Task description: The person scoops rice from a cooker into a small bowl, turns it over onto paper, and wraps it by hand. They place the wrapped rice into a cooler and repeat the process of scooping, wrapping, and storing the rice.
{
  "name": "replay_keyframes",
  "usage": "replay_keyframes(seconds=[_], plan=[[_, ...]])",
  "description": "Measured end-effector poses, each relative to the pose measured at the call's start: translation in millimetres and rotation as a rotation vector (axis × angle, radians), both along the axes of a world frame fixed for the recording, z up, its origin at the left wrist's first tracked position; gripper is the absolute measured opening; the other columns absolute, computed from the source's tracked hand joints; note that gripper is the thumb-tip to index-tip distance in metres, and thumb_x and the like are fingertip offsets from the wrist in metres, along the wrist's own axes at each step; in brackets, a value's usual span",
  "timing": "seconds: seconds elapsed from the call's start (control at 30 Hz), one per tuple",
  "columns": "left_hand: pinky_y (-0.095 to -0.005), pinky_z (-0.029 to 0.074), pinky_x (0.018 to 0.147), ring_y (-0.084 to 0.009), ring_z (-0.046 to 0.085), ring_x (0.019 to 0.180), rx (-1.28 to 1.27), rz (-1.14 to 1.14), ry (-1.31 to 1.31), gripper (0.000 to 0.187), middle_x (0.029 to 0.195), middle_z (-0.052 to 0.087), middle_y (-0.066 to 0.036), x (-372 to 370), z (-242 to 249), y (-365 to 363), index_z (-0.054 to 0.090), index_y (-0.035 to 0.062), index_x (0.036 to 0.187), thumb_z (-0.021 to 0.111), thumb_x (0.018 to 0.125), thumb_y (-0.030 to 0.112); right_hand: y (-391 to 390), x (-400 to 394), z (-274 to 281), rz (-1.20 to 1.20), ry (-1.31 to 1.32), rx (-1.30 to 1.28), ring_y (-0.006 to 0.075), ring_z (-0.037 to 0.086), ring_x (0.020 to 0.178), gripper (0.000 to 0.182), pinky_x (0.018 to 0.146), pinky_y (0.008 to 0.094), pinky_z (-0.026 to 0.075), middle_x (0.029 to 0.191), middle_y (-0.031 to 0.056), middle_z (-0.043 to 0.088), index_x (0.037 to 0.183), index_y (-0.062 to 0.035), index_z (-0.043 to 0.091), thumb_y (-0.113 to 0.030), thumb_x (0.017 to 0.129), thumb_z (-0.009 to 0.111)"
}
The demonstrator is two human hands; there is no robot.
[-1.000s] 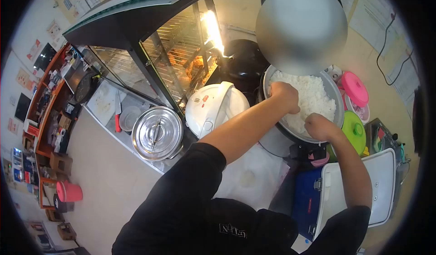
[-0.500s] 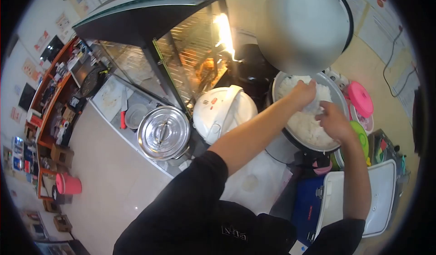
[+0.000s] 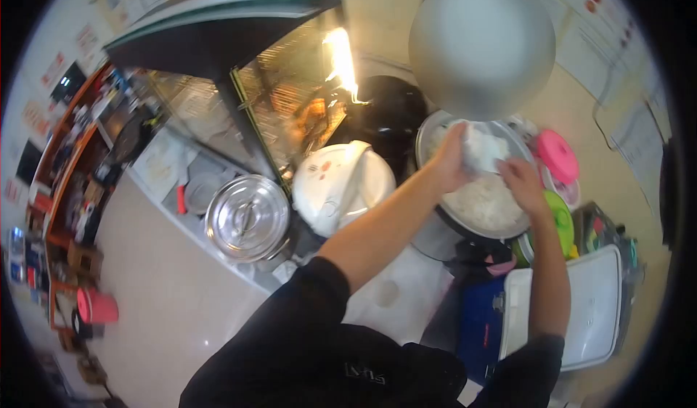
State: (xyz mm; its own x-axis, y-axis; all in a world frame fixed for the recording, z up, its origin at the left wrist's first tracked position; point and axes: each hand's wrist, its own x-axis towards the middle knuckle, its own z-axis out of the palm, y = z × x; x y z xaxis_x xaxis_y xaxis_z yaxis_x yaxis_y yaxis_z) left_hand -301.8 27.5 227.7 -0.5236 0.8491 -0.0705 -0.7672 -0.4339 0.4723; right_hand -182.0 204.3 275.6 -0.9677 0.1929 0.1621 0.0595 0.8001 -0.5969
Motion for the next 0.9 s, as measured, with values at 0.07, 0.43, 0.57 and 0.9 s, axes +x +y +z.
replay_keyframes(seconds=[0.07,0.43,0.57,0.9], plan=[[-0.0439,0.044,0.103,-0.0254,0.058,0.124,-0.047,-0.012,0.102,0.052,0.132,0.063,-0.006,4,7,-11,0.061,0.0163,0.131,0.037,0.104,0.055,-3,-7,10,0.060,0.103,0.110,0.0137,0.047,0.068,0.036,0.063,0.0344,0.039,0.070,0.0064,0.051,0.079,0.0004,0.059,-0.030,0.099,0.065],[-0.0445,0.046,0.096,-0.0297,0.056,0.121,-0.237,0.299,0.086,0.053,0.131,0.060,-0.013,-39,41,-33,0.053,0.0103,0.136,0.035,0.107,0.050,-29,-23,-67,-0.029,-0.105,0.407,0.0375,0.065,0.111,0.032,0.090,0.0486,0.053,0.114,0.0189,0.069,0.124,-0.0112,0.061,-0.012,0.093,0.054],[-0.0458,0.045,0.097,-0.0312,0.054,0.123,-0.181,0.351,0.134,0.057,0.134,0.057,-0.015,-39,50,-38,0.050,0.0070,0.140,0.034,0.107,0.050,-69,-40,-33,0.183,-0.273,0.554,0.0332,0.066,0.111,0.031,0.088,0.0463,0.054,0.113,0.0157,0.070,0.119,-0.0149,0.067,-0.012,0.090,0.057],[-0.0384,0.043,0.080,-0.0246,0.057,0.106,-0.245,0.275,0.181,0.055,0.125,0.062,-0.009,-30,32,-72,0.053,0.0118,0.136,0.033,0.106,0.054,-34,18,-2,0.396,-0.461,0.449,0.0335,0.068,0.106,0.035,0.090,0.0433,0.052,0.113,0.0155,0.072,0.124,-0.0156,0.071,-0.015,0.090,0.062]])
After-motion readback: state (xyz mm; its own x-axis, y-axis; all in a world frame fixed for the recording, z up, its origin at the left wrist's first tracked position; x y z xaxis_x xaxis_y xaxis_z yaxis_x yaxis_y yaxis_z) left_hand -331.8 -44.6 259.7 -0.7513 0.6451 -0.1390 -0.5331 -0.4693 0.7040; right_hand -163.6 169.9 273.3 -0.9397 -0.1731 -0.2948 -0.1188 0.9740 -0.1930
